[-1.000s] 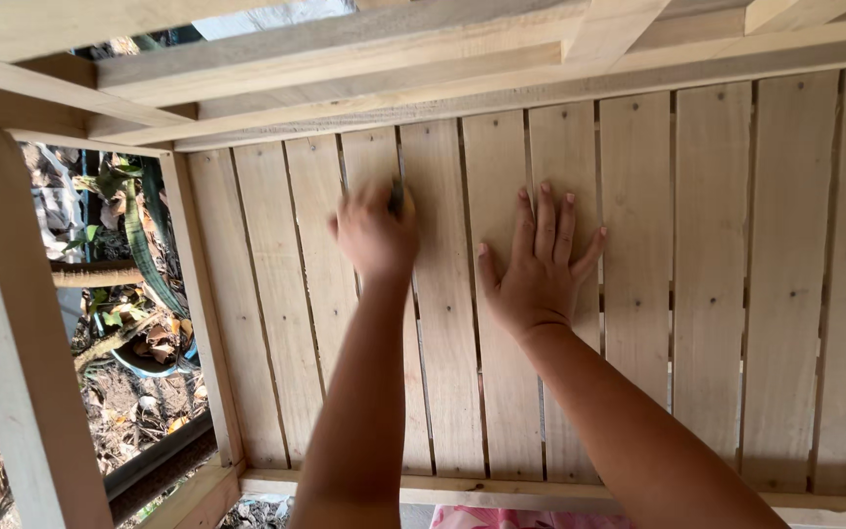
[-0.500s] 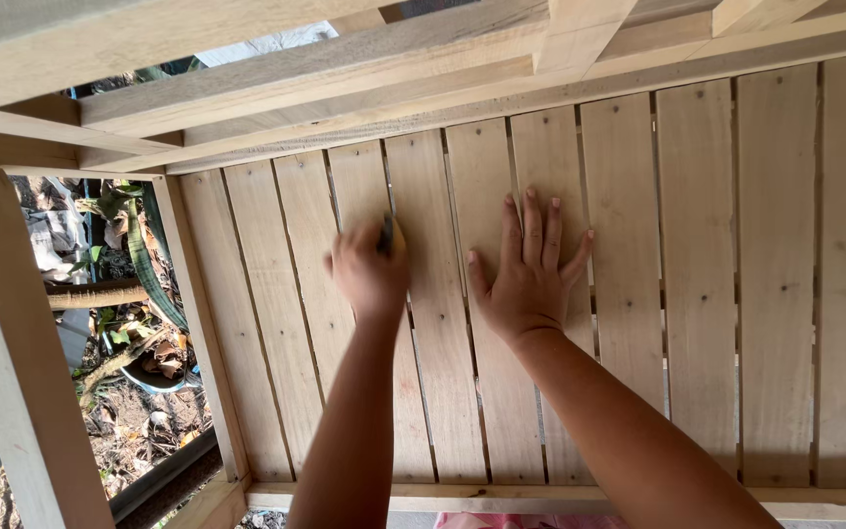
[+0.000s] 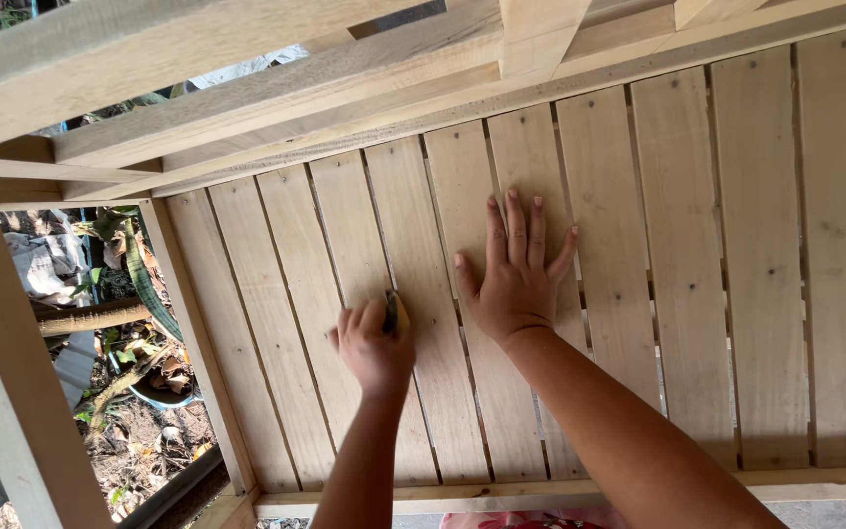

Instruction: The person sands the surface of a wooden slatted bench using a sanding block. They move the sanding block back and forth across the slats, covering multiple areas of the bench surface.

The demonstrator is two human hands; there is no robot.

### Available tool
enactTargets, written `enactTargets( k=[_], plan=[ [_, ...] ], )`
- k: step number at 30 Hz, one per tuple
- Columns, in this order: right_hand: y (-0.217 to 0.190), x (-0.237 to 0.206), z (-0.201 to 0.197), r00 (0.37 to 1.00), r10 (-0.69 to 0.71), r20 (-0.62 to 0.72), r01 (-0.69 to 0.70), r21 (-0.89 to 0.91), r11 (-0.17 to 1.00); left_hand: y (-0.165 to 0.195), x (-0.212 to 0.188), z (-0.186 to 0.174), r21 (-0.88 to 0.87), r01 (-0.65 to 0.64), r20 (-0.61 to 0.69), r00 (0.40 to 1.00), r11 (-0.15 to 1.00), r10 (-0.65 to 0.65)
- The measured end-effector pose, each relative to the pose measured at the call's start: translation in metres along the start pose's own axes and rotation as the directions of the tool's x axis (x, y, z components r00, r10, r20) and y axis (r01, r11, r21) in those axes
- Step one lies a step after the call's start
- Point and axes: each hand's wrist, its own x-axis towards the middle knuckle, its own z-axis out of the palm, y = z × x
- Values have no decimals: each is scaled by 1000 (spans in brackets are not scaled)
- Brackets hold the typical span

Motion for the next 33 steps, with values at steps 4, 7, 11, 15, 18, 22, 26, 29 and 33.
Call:
enactTargets(
  k=[4, 7, 11, 15, 18, 22, 26, 29, 33],
  plan=[
    [2, -1, 6, 1000, -8, 7, 8, -10, 1000, 6, 97, 33, -37, -81, -179, 981, 996, 74],
    [3, 0, 8, 1000, -15, -16, 15, -20, 1000, 15, 158, 48, -34, -41, -202, 979, 999, 33],
    [4, 0, 6, 1000, -18, 0, 18, -24, 1000, 9, 115, 38, 82, -92, -274, 955, 992, 112],
    [1, 0, 2, 1000, -17, -14, 17, 0, 1000, -8, -22, 6, 5, 51, 73, 996, 999, -51],
    [0, 1, 2, 1000, -13, -5, 13, 3, 1000, -15, -89, -10, 61, -40, -5, 999, 997, 40],
    [2, 0, 4, 1000, -15, -16, 15, -9, 1000, -14, -53, 5, 55, -81, -31, 996, 995, 83],
    [2, 1, 5, 1000, -14, -18, 14, -4, 1000, 0, 54, 35, 73, -120, -215, 968, 990, 133],
    [2, 1, 5, 1000, -14, -17, 14, -12, 1000, 13, 123, 50, 33, -101, -266, 958, 994, 106],
    [4, -1, 4, 999, -29, -27, 29, -21, 999, 15, 126, 50, -20, 0, -188, 982, 1000, -4]
  ],
)
